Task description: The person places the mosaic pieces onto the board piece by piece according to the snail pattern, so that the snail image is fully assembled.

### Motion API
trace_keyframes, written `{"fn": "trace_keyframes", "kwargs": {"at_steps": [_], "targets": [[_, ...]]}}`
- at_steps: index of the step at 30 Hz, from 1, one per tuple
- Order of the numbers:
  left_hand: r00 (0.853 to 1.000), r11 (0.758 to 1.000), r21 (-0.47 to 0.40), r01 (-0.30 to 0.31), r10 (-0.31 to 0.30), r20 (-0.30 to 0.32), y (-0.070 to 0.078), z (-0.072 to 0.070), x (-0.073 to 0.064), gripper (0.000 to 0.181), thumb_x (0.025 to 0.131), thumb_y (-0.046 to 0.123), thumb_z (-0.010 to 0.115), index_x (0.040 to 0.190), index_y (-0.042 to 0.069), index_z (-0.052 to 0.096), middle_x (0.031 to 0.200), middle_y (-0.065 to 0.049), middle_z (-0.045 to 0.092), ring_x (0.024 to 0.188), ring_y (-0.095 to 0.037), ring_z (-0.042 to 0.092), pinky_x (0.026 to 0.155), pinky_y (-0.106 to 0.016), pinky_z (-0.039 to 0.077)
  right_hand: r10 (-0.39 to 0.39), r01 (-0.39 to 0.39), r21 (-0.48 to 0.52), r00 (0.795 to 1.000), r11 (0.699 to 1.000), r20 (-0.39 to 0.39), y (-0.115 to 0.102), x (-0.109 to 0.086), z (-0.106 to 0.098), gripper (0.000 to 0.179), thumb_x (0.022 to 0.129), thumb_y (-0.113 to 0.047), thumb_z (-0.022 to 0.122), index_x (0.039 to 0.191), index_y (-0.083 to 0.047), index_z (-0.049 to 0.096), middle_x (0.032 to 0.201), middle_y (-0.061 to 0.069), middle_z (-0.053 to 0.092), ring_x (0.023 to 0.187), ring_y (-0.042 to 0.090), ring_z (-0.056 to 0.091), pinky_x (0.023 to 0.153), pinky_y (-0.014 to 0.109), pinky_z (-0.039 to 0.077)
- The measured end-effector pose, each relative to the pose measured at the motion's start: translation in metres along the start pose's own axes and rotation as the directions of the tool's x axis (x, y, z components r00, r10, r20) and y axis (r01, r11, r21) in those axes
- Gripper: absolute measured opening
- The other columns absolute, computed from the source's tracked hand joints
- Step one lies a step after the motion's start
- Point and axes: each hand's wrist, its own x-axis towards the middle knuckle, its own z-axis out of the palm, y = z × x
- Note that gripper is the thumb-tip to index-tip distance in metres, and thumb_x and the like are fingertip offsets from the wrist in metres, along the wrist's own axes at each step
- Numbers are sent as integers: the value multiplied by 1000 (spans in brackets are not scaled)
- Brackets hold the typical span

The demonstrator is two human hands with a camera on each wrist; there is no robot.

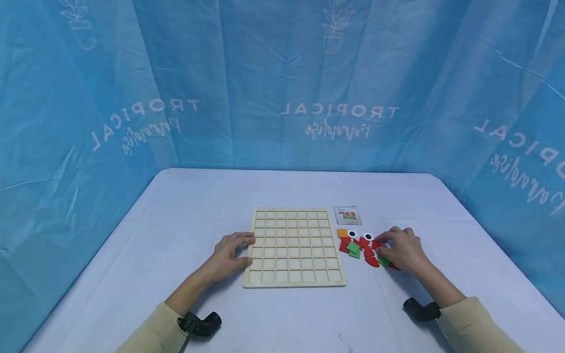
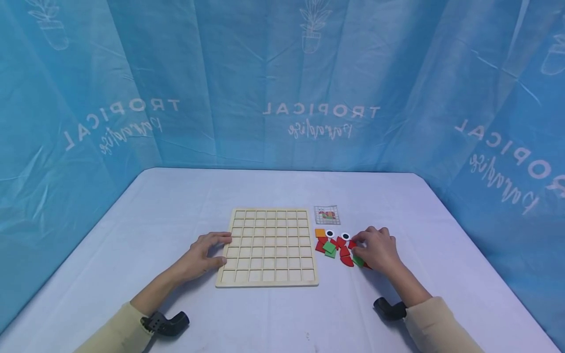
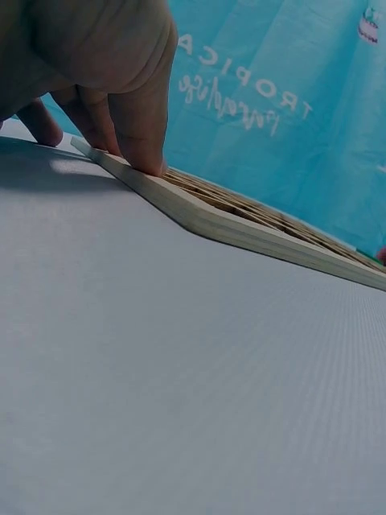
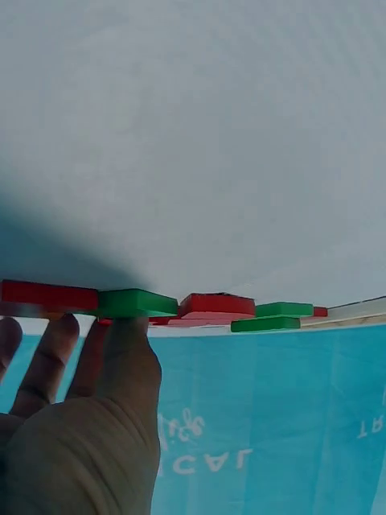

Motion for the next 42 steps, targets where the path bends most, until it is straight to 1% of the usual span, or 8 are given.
{"fn": "trace_keyframes", "kwargs": {"at_steps": [5,16,19,24,27,34,40,42], "targets": [[999,999,3,32,-32,0,1,0,2,50,81,11,69,128,6,55,144,-5,44,137,-31,29,114,-56,13,16,-17,47,1000,999,24,2,2,1,40,71,-23,80,107,-9,71,112,19,59,106,37,44,78,47,44],[1000,1000,10,3,-3,13,-2,-4,6,50,82,12,68,129,4,54,145,-8,43,138,-33,29,112,-59,16,20,-21,96,1000,995,14,-2,5,-1,40,74,-24,78,110,-9,69,114,18,59,107,35,43,75,45,50],[1000,1000,12,-12,12,9,-1,-4,7,48,82,11,67,129,4,54,144,-9,44,137,-33,30,113,-58,13,15,-15,112,1000,994,3,-12,8,-3,40,75,-24,77,112,-9,69,116,17,58,109,34,43,76,46,52],[999,999,12,-35,35,5,-1,-4,8,49,82,10,68,128,2,54,144,-10,44,136,-35,31,113,-59,11,-8,6,132,1000,991,17,-39,18,-3,38,77,-25,76,112,-11,69,117,15,58,109,32,43,79,46,53],[1000,1000,3,-25,25,5,-2,-3,7,49,82,10,68,128,3,54,144,-9,44,137,-34,30,113,-58,12,-34,30,139,999,990,27,-56,22,1,35,79,-26,74,111,-13,70,116,12,59,110,30,43,81,46,52],[1000,1000,4,2,-2,6,-4,0,8,49,82,12,68,129,5,54,144,-7,43,137,-33,30,113,-58,13,-152,150,143,988,978,5,-89,37,17,27,79,-24,73,104,-15,72,108,6,63,106,27,44,81,43,42],[1000,1000,5,-2,2,8,-4,0,7,49,82,12,68,129,5,54,145,-7,43,137,-33,30,113,-58,14,-236,235,123,972,964,-7,-102,50,34,23,79,-22,73,101,-15,73,98,2,65,95,23,47,79,39,38],[1000,1000,3,-7,7,8,-4,0,7,49,82,12,68,129,5,54,145,-7,43,137,-33,30,113,-58,14,-242,242,112,970,964,-5,-106,54,38,23,79,-22,73,101,-16,73,97,1,65,94,22,47,79,39,38]]}}
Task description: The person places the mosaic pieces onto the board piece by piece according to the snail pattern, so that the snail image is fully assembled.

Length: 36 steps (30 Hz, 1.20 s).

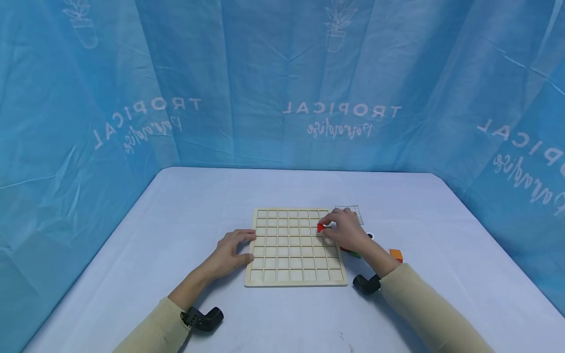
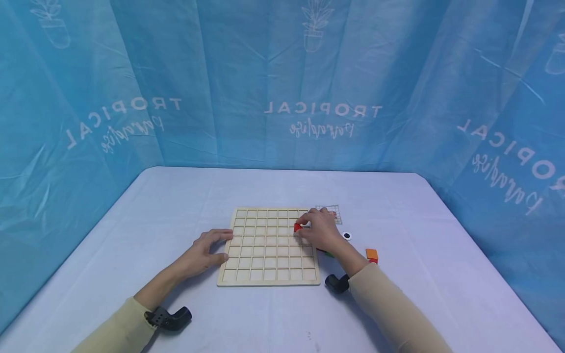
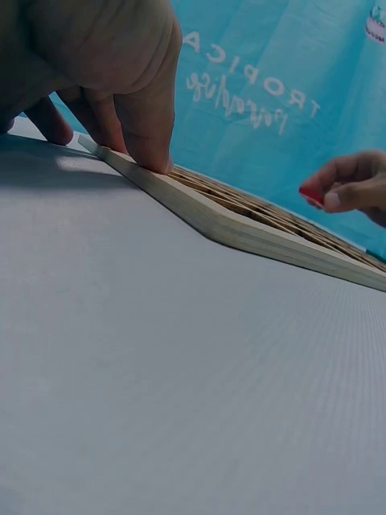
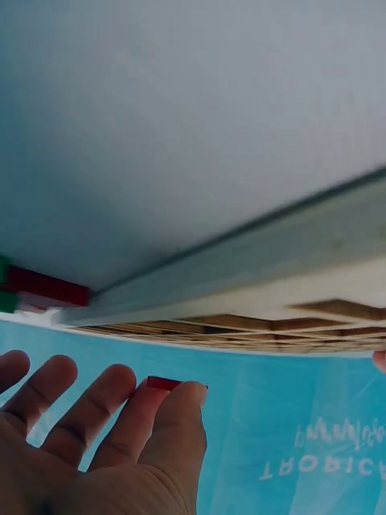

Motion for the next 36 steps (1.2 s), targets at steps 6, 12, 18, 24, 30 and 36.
{"fn": "trace_keyframes", "kwargs": {"at_steps": [6,12,18,24,30,36], "targets": [[1000,1000,2,6,-6,-5,-1,1,1,49,82,12,68,129,6,54,144,-6,44,138,-32,30,113,-57,14,3,-2,-24,999,1000,33,-4,11,7,25,78,-23,74,102,-17,73,100,0,67,94,21,48,81,43,36],[1000,1000,17,4,-4,-15,1,0,1,49,82,12,68,128,5,55,144,-6,44,136,-32,32,112,-57,14,4,-3,-12,997,1000,81,-2,15,8,25,78,-21,73,103,-16,73,100,0,66,93,20,47,74,33,38],[1000,1000,16,3,-3,-18,1,0,0,49,82,12,68,128,4,55,144,-7,45,136,-32,32,113,-56,14,2,-1,-16,994,1000,106,0,15,10,24,79,-24,73,103,-20,72,104,0,64,94,20,45,72,32,39],[1000,1000,15,-1,1,-13,0,1,0,49,82,12,68,129,4,54,144,-7,45,136,-33,32,113,-57,13,-2,7,-50,994,999,105,0,15,12,24,79,-27,74,103,-23,73,107,1,64,92,19,45,71,30,37],[1000,1000,14,-8,8,-12,1,2,0,50,81,10,68,129,4,54,144,-8,45,136,-34,32,113,-57,12,-15,21,-59,995,998,101,1,13,13,24,78,-28,74,102,-23,73,106,1,63,90,19,44,69,29,36],[1000,1000,12,-2,2,-14,2,1,0,50,82,10,68,129,4,54,144,-8,44,136,-33,31,113,-57,13,-10,14,-39,994,999,105,0,12,8,24,80,-28,73,104,-22,72,102,-1,64,93,20,46,74,33,38]]}}
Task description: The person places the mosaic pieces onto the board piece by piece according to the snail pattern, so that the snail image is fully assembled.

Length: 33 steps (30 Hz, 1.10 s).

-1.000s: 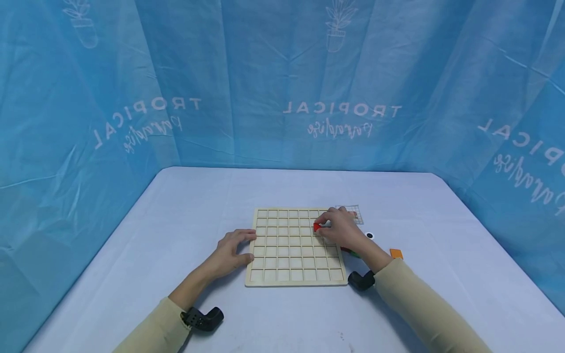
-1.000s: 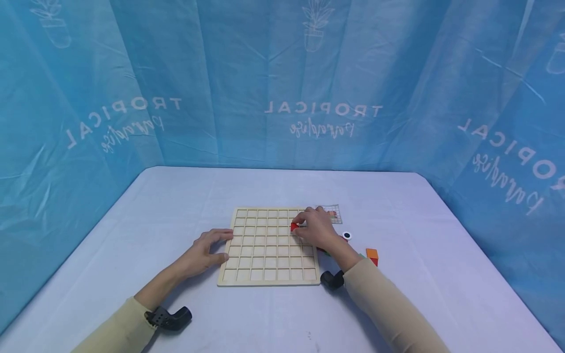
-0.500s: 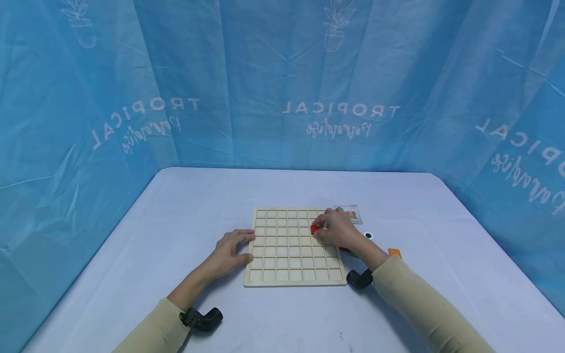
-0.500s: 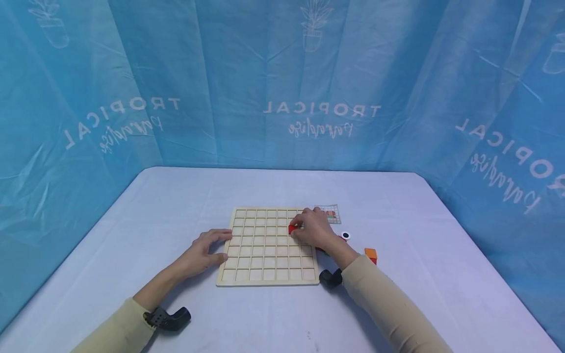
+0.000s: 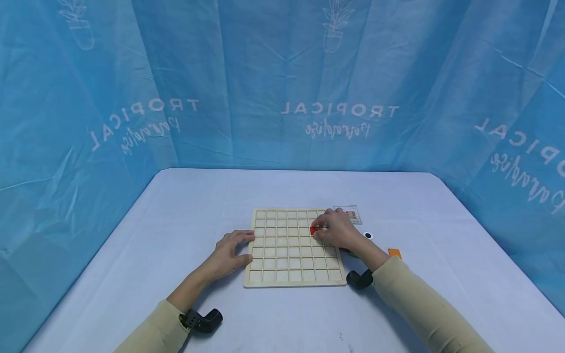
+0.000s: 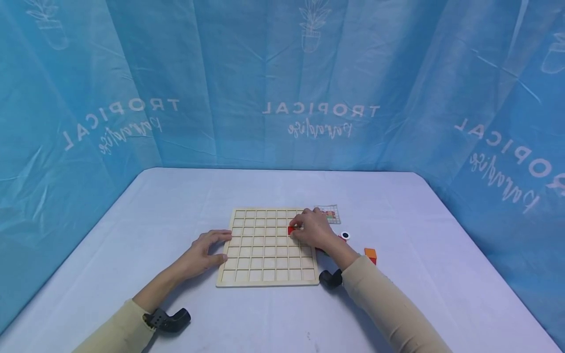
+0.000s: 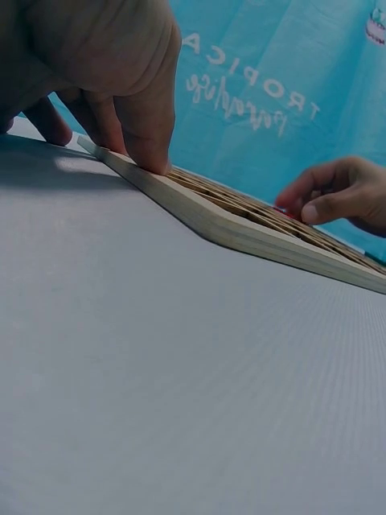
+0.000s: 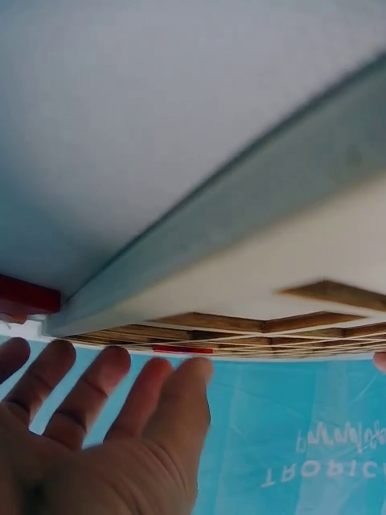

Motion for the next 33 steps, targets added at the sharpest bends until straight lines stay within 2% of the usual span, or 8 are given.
{"fn": "trace_keyframes", "kwargs": {"at_steps": [7,12,16,22,26,30,33], "targets": [[1000,1000,-10,-8,8,9,2,-1,-1,50,82,10,68,129,3,53,144,-9,44,136,-34,31,112,-57,13,90,-89,113,996,990,-1,10,-13,-26,32,82,-29,71,112,-18,69,109,3,62,103,24,45,81,39,43],[1000,1000,-4,-6,6,4,0,0,-1,51,82,11,68,130,4,53,144,-8,45,137,-33,31,113,-56,13,140,-134,147,990,980,-35,28,-36,-47,38,80,-27,72,116,-15,67,116,7,61,109,26,44,83,42,49],[1000,1000,2,-5,5,4,-1,0,0,51,82,11,68,130,4,53,144,-8,45,137,-34,31,113,-57,12,191,-184,136,981,973,-42,42,-59,-56,40,78,-26,75,115,-15,67,118,9,59,110,27,44,82,44,53],[1000,1000,3,-4,4,3,-2,0,0,51,82,11,68,130,4,54,144,-7,45,136,-33,31,113,-57,13,219,-214,90,974,973,-51,58,-89,-57,39,75,-26,77,112,-13,68,115,12,60,109,30,45,79,45,54],[1000,1000,1,-3,3,4,-2,0,1,51,82,11,68,130,5,54,144,-7,45,137,-33,31,113,-57,13,218,-213,70,973,975,-78,66,-104,-52,37,71,-25,79,105,-12,71,111,12,61,104,28,46,71,37,55],[1000,1000,-2,-3,3,6,-1,0,1,51,82,11,68,130,4,53,144,-7,45,136,-33,31,113,-57,12,193,-191,28,978,981,-85,70,-115,-49,35,69,-28,81,99,-13,73,102,10,62,96,23,47,65,27,48],[1000,1000,-1,-2,2,6,-2,1,1,51,82,11,68,130,5,53,144,-7,45,136,-33,31,113,-58,12,182,-184,-13,980,983,-83,70,-121,-47,34,67,-31,83,96,-14,74,97,8,62,93,22,46,63,25,42]]}}
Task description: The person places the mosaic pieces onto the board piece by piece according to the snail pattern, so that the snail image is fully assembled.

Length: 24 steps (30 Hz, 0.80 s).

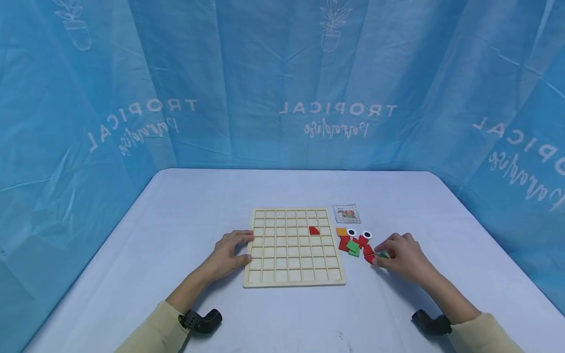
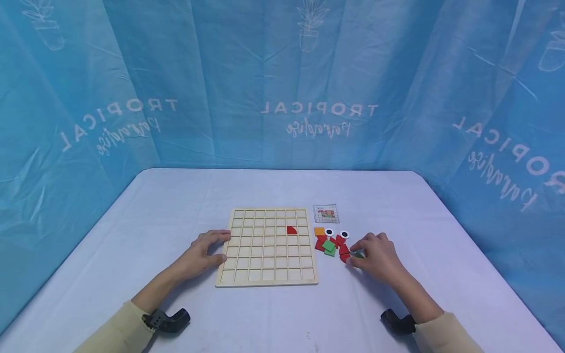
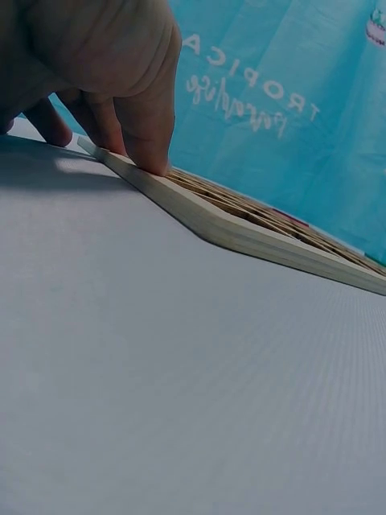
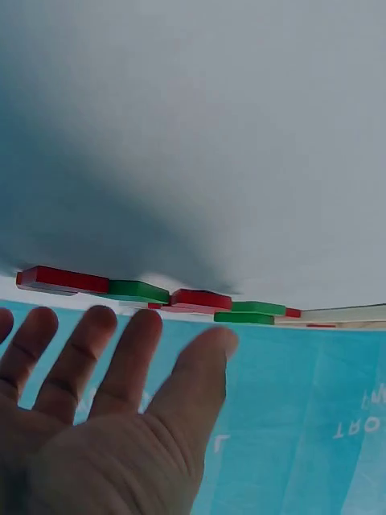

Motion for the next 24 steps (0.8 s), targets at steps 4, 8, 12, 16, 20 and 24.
{"fn": "trace_keyframes", "kwargs": {"at_steps": [4,8,12,16,20,24], "targets": [[1000,1000,-2,0,0,-2,-1,0,1,51,81,10,68,130,5,54,144,-7,45,136,-33,31,113,-58,12,-22,21,-40,1000,999,-17,0,-6,2,35,64,-33,85,93,-16,75,96,7,63,95,24,47,65,28,42],[1000,1000,2,-10,10,-2,-1,0,0,51,81,11,68,130,4,53,144,-8,45,136,-34,31,112,-58,12,-51,49,-48,998,998,-34,1,-8,4,35,64,-33,85,94,-17,75,97,6,63,96,24,48,67,30,42],[1000,1000,2,-13,13,2,0,0,-1,52,82,11,68,131,3,53,145,-8,44,136,-34,31,112,-59,12,-74,72,-47,997,996,-39,1,-8,7,36,63,-33,85,95,-17,75,98,7,63,96,24,48,67,30,42],[1000,1000,-1,-8,8,3,-1,0,-1,52,82,12,68,131,4,53,145,-8,44,136,-34,31,112,-58,12,-91,89,-48,995,995,-44,0,-8,10,38,60,-33,87,94,-20,75,102,7,63,99,26,47,69,32,46],[1000,1000,-2,-6,6,2,-1,0,-1,52,82,12,68,131,4,53,145,-8,44,136,-33,31,112,-58,12,-95,94,-38,995,995,-39,-3,-9,14,39,59,-33,87,94,-22,74,104,7,61,102,27,46,73,39,50],[1000,1000,-7,-4,4,1,0,0,-1,51,82,11,68,131,4,53,144,-7,44,137,-33,31,113,-58,12,-82,81,-22,996,996,-38,-5,-10,16,38,59,-31,87,94,-24,74,107,6,60,105,26,45,77,43,53]]}}
